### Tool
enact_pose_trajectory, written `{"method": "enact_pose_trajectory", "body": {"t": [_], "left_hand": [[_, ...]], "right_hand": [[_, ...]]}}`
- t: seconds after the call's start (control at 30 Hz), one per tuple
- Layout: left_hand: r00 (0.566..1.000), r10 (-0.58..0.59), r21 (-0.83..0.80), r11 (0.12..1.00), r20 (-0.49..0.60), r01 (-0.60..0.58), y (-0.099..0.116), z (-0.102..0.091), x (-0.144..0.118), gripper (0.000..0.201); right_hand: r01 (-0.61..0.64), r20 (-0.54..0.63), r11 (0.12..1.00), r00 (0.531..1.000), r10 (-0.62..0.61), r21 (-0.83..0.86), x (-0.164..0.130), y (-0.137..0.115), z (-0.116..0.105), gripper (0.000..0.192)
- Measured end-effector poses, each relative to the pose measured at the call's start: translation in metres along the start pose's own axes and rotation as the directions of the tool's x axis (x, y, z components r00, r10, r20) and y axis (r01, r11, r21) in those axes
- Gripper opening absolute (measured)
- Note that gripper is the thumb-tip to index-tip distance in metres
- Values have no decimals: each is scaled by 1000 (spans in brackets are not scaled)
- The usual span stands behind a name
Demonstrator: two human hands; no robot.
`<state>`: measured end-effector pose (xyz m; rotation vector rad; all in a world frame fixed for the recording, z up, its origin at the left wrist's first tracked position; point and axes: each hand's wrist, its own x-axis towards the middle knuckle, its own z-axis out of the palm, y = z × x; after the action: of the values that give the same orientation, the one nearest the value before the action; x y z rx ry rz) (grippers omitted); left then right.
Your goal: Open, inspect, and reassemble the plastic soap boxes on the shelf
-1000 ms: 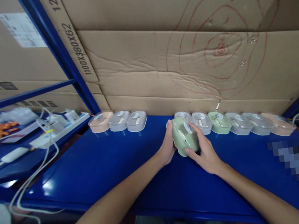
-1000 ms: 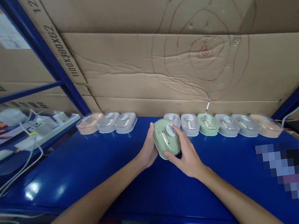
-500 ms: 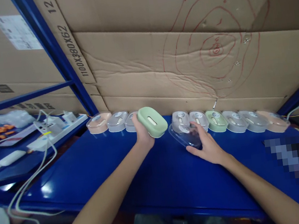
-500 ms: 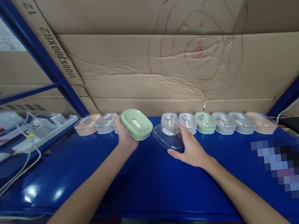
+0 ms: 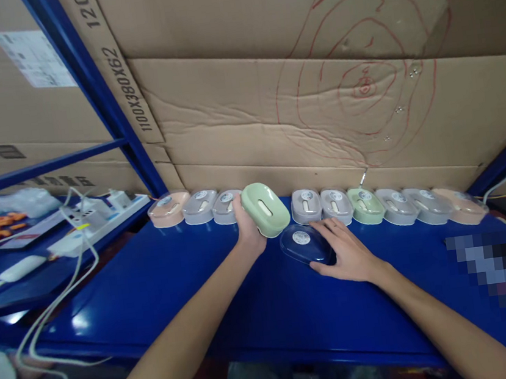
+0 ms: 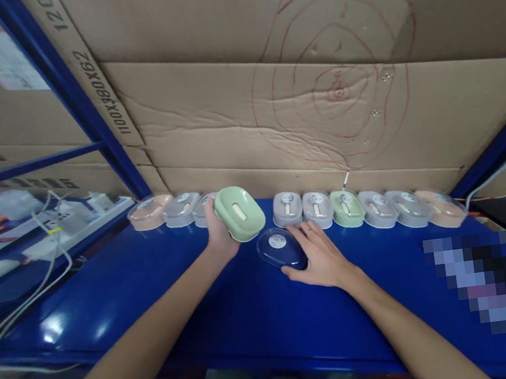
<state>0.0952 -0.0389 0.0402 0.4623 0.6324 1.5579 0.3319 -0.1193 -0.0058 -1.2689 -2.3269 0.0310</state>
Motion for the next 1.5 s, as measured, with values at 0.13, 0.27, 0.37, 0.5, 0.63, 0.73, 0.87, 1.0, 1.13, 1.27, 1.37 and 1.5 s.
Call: {"method": "enact_pose_trajectory", "body": {"t": [0.13,0.27,0.37,0.5,0.63,0.73,0.87,1.0,1.13,1.27,1.37,1.5], "left_hand": [[993,-88,28,996,84,86,-11,7,-22,49],[909,-265,209,956,323,205,-26,9,-46,64],[846,-292,323,934,447,152,-36,5,-55,80],[815,-257,389,920,520,42,-40,-1,-54,81],[778,-279,436,900,563,7,-32,-3,-48,63],[772,-284,461,887,569,-13,-26,-3,-44,57],[788,-293,477,879,542,-1,-24,-3,-39,56],[792,-350,472,877,501,89,-26,-5,-33,59],[791,-399,383,895,463,227,-21,-7,-23,57],[842,-384,229,920,379,317,-9,-5,-16,56],[886,-363,100,932,290,349,-2,-4,-15,59],[916,-326,36,944,232,327,0,-1,-19,58]], "right_hand": [[-69,-161,989,983,90,132,0,-8,0,100],[0,-222,962,973,63,274,-1,-20,2,109],[26,-244,946,968,57,323,-1,-25,4,109],[6,-276,925,955,107,380,0,-25,5,96],[0,-306,894,940,153,449,1,-21,5,83],[5,-293,848,940,178,530,1,-19,5,77],[-4,-231,696,942,244,718,2,-17,9,73],[-37,-153,409,893,423,912,9,-20,15,63],[61,-85,60,764,640,996,18,-23,12,60],[202,-140,9,643,753,979,25,-24,1,55],[274,-183,17,593,784,962,27,-24,-3,55],[253,-203,60,592,780,966,26,-20,3,60]]}}
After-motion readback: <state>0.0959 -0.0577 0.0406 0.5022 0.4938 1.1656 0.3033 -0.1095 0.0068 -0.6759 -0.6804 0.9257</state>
